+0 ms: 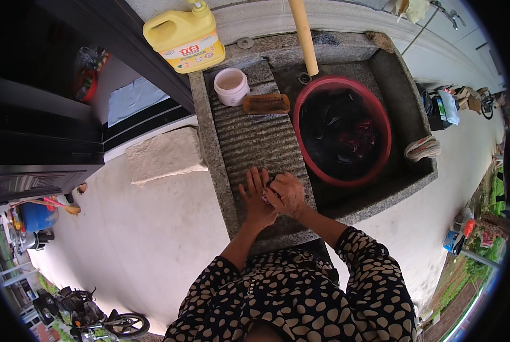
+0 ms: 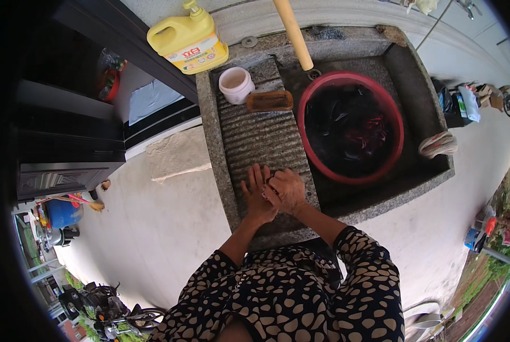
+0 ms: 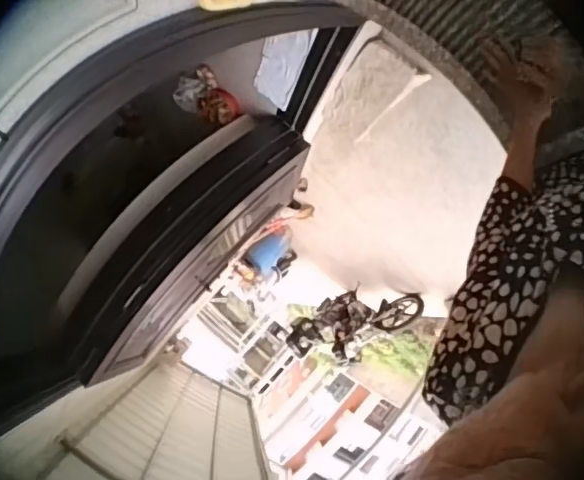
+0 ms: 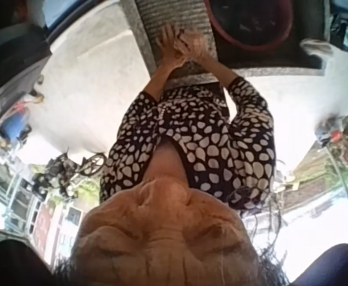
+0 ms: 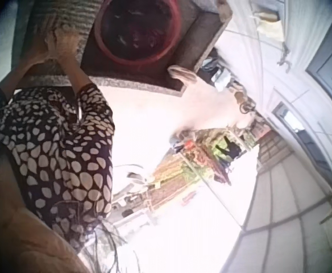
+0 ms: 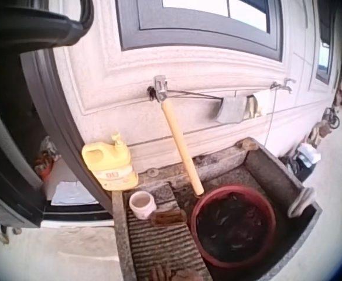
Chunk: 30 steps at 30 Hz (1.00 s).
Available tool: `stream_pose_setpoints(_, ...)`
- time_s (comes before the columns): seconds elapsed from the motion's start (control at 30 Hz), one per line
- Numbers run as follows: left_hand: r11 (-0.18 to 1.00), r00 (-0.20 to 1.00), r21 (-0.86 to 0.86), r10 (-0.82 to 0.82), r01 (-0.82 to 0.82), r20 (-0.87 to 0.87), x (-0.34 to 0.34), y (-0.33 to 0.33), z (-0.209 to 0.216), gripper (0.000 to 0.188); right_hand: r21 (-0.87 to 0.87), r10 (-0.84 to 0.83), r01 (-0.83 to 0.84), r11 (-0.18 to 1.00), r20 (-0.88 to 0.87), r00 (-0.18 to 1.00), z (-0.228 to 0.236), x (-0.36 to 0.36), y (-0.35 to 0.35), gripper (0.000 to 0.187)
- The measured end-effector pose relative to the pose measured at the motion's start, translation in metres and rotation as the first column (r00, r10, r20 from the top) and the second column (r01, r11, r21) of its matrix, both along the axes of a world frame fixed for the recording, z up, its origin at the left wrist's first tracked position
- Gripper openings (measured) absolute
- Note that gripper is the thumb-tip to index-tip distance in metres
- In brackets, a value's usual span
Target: The person washes a patterned cloth by hand using a stone washboard and a bar of soap. They scrub the fabric on the ridged surface, rinse it in a red basin filled with water, and wring it out repeatedly. The process involves alternating between scrubbing and rinsing to clean the garment.
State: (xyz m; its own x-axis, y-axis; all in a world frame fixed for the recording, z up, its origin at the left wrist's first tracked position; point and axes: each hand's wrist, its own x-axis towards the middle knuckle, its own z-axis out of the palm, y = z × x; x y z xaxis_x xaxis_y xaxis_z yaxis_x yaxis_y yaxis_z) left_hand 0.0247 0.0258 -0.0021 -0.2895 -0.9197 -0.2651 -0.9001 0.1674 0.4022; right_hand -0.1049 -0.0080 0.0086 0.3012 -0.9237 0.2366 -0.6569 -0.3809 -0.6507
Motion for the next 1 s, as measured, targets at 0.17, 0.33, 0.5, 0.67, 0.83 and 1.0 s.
stream_pose_setpoints(0.17,0.976,0.999,0.216,0.033,-0.040,0.034,-0.021,-0.010,0.006,0.084,-0.213,-0.146,0.084,0.974,-0.296,0.944,-0.017,0.011,-0.083,0.014)
stream_pose_setpoints(0.33,0.969,0.996,0.228,0.089,-0.092,0.022,-0.017,-0.012,0.009,0.080,-0.206,-0.204,0.175,0.963,-0.127,0.971,-0.002,0.013,-0.064,0.017)
stream_pose_setpoints(0.5,0.996,0.997,0.045,0.078,-0.080,0.027,-0.011,-0.003,0.000,0.073,0.096,0.007,0.002,0.995,-0.086,0.996,-0.013,-0.014,-0.010,0.023)
stream_pose_setpoints(0.67,0.983,0.991,0.131,0.134,-0.131,-0.011,-0.028,-0.010,0.012,0.068,-0.184,-0.302,0.274,0.944,-0.143,0.943,-0.027,0.000,-0.097,0.030)
stream_pose_setpoints(0.83,0.980,0.918,-0.008,0.182,-0.197,-0.353,-0.038,-0.034,0.034,0.049,0.613,-0.584,0.229,0.757,0.476,0.657,-0.018,-0.060,-0.108,0.045)
stream_pose_setpoints(1.0,0.951,0.791,-0.133,0.150,-0.280,-0.593,-0.128,-0.086,0.046,0.055,0.606,-0.684,0.331,0.723,0.560,0.467,-0.016,-0.149,-0.100,0.039)
